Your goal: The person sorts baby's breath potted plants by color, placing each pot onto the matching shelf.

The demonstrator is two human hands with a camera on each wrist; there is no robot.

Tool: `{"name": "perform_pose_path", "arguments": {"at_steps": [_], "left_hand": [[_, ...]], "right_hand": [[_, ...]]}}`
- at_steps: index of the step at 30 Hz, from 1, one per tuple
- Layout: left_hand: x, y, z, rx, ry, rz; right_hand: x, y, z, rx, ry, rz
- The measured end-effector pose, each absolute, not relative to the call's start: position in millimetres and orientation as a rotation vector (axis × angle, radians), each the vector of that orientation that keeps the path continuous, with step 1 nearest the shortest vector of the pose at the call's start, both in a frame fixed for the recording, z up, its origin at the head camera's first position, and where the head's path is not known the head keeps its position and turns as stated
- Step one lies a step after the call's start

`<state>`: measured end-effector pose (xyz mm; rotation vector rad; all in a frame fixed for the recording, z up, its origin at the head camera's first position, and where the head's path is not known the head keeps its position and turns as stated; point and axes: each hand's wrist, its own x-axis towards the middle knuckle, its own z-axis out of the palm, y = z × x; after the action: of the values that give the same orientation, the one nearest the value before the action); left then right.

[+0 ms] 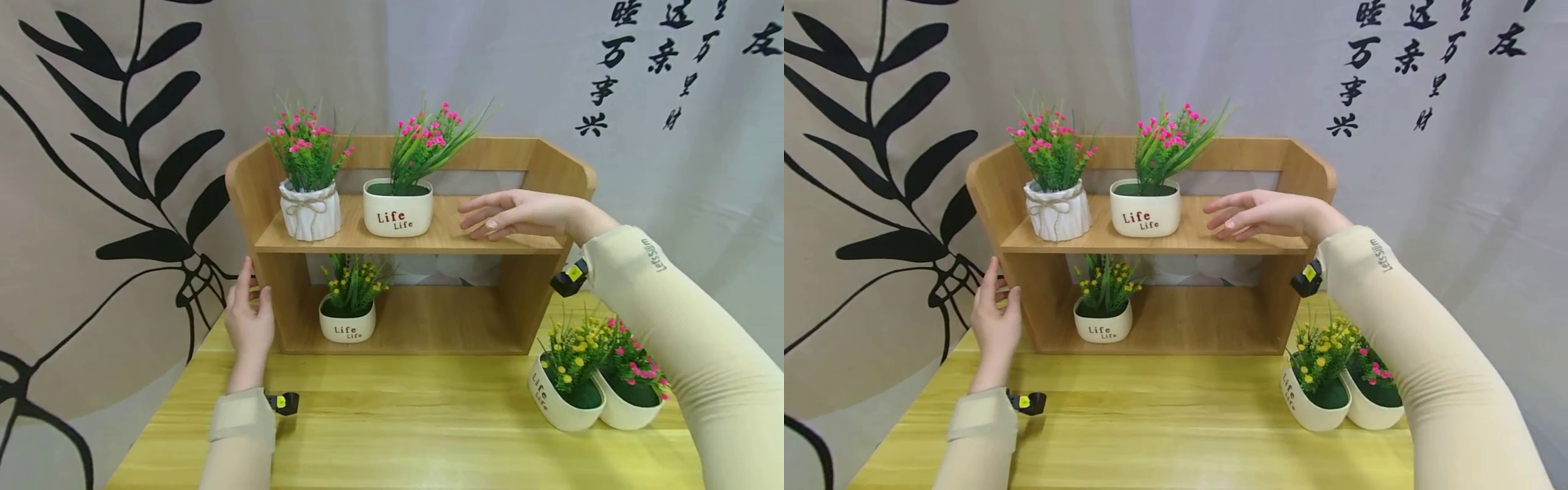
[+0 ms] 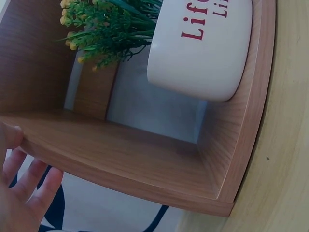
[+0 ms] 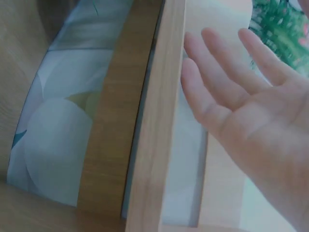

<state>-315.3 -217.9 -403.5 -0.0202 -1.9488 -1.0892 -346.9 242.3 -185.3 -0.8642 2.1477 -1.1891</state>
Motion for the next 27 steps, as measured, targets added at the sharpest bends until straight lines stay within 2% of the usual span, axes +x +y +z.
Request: {"name": "perform_pose_path", "arguments": {"at_steps": [6,12,17,27], "left_hand": [[-316,-219,-404,-0.026,-1.941,-1.083],[-316,-217,-403,-0.038,-1.934,-1.086],[-316,-218,-404,-0.027,-1.946,-1.085],[-316,-217,-403,-0.034,-1.948,-1.095]], "right_hand": [[-310,238,-193,-1.0,2.109,-1.094],[-265,228,-220,-1.162,1.972,-1.095],[-232,221,-258,-1.239,1.847,-1.272],[-193,214,-344,-1.135,1.744,-1.569]]}}
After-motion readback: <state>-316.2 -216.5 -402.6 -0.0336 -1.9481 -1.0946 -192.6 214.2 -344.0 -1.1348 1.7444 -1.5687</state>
